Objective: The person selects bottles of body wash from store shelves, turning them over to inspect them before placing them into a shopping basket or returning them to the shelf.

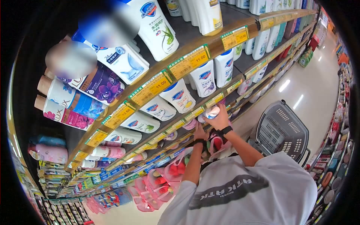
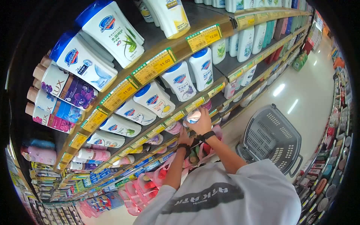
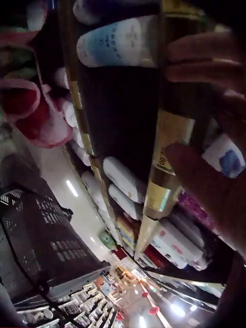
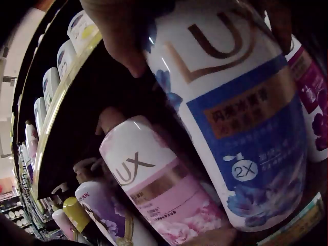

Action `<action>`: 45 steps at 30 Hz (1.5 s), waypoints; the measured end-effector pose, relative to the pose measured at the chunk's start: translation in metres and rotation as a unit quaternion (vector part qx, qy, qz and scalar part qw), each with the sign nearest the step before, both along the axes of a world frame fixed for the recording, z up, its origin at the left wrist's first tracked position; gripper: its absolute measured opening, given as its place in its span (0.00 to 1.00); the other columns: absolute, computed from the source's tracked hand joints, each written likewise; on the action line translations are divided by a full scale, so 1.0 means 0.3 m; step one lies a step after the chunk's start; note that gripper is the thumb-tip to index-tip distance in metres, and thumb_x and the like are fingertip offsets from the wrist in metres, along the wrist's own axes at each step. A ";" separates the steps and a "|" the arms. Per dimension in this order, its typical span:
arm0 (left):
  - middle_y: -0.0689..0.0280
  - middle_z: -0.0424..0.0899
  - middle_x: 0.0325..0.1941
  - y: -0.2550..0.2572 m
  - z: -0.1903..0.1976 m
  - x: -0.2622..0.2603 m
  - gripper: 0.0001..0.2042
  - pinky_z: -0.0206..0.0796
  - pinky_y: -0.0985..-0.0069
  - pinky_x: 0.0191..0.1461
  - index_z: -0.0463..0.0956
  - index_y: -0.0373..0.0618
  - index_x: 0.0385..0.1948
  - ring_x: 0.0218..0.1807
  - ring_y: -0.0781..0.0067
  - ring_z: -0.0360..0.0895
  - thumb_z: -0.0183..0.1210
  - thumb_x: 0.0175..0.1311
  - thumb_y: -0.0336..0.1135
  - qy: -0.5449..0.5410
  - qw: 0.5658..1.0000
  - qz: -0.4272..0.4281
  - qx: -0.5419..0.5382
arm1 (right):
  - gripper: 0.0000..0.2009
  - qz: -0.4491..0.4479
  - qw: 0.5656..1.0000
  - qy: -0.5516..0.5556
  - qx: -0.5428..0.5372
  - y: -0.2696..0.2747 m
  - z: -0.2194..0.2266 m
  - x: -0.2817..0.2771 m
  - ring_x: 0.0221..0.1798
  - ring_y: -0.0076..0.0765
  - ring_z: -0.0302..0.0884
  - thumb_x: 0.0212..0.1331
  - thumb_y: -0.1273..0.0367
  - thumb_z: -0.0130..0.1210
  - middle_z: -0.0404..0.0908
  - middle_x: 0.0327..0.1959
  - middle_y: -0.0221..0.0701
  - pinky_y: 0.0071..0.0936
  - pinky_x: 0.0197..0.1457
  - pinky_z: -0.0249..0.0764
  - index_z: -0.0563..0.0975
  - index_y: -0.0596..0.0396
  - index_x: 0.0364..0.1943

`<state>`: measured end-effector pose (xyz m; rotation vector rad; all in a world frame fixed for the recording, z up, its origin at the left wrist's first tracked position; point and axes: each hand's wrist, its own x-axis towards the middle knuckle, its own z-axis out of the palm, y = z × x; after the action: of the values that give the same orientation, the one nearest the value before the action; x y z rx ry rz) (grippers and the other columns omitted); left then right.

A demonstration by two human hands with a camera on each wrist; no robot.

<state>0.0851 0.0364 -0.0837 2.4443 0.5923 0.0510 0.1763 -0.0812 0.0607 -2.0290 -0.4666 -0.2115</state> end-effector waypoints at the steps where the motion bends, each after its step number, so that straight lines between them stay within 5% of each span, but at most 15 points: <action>1: 0.50 0.48 0.73 -0.005 0.003 0.030 0.38 0.60 0.60 0.66 0.55 0.41 0.65 0.66 0.46 0.62 0.62 0.49 0.39 -0.004 1.000 0.004 -0.005 | 0.41 -0.005 1.000 0.006 -0.001 0.000 0.000 0.000 0.50 0.53 0.70 0.31 0.56 0.74 0.70 0.46 0.45 0.41 0.52 0.70 0.68 0.62 0.51; 6: 0.56 0.44 0.75 -0.037 0.049 0.043 0.48 0.66 0.61 0.62 0.41 0.45 0.70 0.65 0.51 0.66 0.64 0.50 0.45 0.171 0.985 -0.008 0.005 | 0.37 -0.005 1.000 0.031 0.005 0.003 0.016 0.015 0.48 0.52 0.72 0.30 0.59 0.76 0.72 0.42 0.44 0.42 0.51 0.70 0.69 0.61 0.46; 10: 0.61 0.48 0.75 -0.049 0.066 -0.002 0.46 0.70 0.61 0.58 0.45 0.48 0.69 0.56 0.52 0.74 0.66 0.48 0.41 0.181 0.982 -0.022 0.046 | 0.37 0.003 1.000 0.008 -0.003 0.017 0.005 0.012 0.46 0.54 0.71 0.30 0.57 0.74 0.71 0.41 0.44 0.43 0.48 0.71 0.69 0.62 0.47; 21: 0.55 0.49 0.74 -0.080 0.071 0.043 0.44 0.69 0.65 0.58 0.48 0.43 0.68 0.58 0.53 0.73 0.64 0.48 0.39 0.158 0.987 0.008 0.038 | 0.39 0.019 0.999 -0.029 -0.017 0.028 -0.015 0.027 0.49 0.54 0.69 0.31 0.56 0.74 0.70 0.44 0.45 0.43 0.51 0.70 0.68 0.61 0.48; 24: 0.54 0.51 0.73 -0.113 0.024 0.028 0.44 0.68 0.64 0.59 0.49 0.41 0.68 0.60 0.50 0.71 0.64 0.47 0.40 0.087 0.995 0.044 0.025 | 0.41 -0.006 1.000 -0.005 -0.004 -0.007 -0.011 0.010 0.49 0.47 0.73 0.28 0.60 0.77 0.73 0.45 0.44 0.37 0.52 0.71 0.67 0.63 0.50; 27: 0.53 0.53 0.72 -0.120 0.003 0.036 0.42 0.66 0.63 0.61 0.50 0.40 0.67 0.62 0.48 0.68 0.63 0.48 0.40 0.036 0.996 0.083 0.011 | 0.41 -0.027 0.995 0.001 0.101 -0.040 -0.065 -0.008 0.47 0.34 0.72 0.29 0.65 0.79 0.71 0.45 0.37 0.30 0.52 0.71 0.67 0.61 0.52; 30: 0.53 0.53 0.72 -0.099 -0.028 0.039 0.40 0.64 0.63 0.63 0.52 0.41 0.67 0.65 0.51 0.65 0.61 0.50 0.40 0.041 0.993 0.098 -0.050 | 0.40 -0.027 0.984 0.070 0.161 -0.049 -0.065 -0.034 0.49 0.37 0.71 0.30 0.65 0.78 0.70 0.46 0.39 0.33 0.54 0.69 0.67 0.63 0.50; 36: 0.58 0.59 0.71 -0.050 -0.003 0.023 0.37 0.69 0.62 0.58 0.56 0.42 0.66 0.61 0.55 0.70 0.60 0.52 0.42 0.088 0.995 0.047 -0.018 | 0.42 0.026 0.991 0.024 0.132 -0.046 -0.169 -0.084 0.53 0.38 0.68 0.29 0.65 0.78 0.68 0.50 0.38 0.35 0.58 0.66 0.65 0.59 0.53; 41: 0.55 0.62 0.69 0.023 -0.232 0.032 0.35 0.71 0.61 0.54 0.59 0.41 0.64 0.56 0.54 0.75 0.58 0.50 0.40 0.052 0.995 -0.066 0.049 | 0.40 0.011 0.991 0.001 0.134 -0.044 -0.183 -0.136 0.52 0.39 0.68 0.31 0.65 0.77 0.68 0.49 0.38 0.35 0.57 0.67 0.65 0.59 0.52; 45: 0.53 0.61 0.69 -0.030 -0.008 -0.019 0.36 0.72 0.62 0.54 0.58 0.41 0.64 0.56 0.54 0.75 0.58 0.49 0.40 0.105 0.993 -0.039 0.031 | 0.41 -0.014 0.996 0.025 0.080 -0.031 -0.131 -0.106 0.52 0.38 0.68 0.30 0.66 0.77 0.68 0.49 0.38 0.35 0.57 0.67 0.64 0.60 0.52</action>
<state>0.0795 0.0272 -0.0860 2.5488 0.5917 -0.2260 0.1445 -0.0906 0.0214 -1.8807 -0.3777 -0.2087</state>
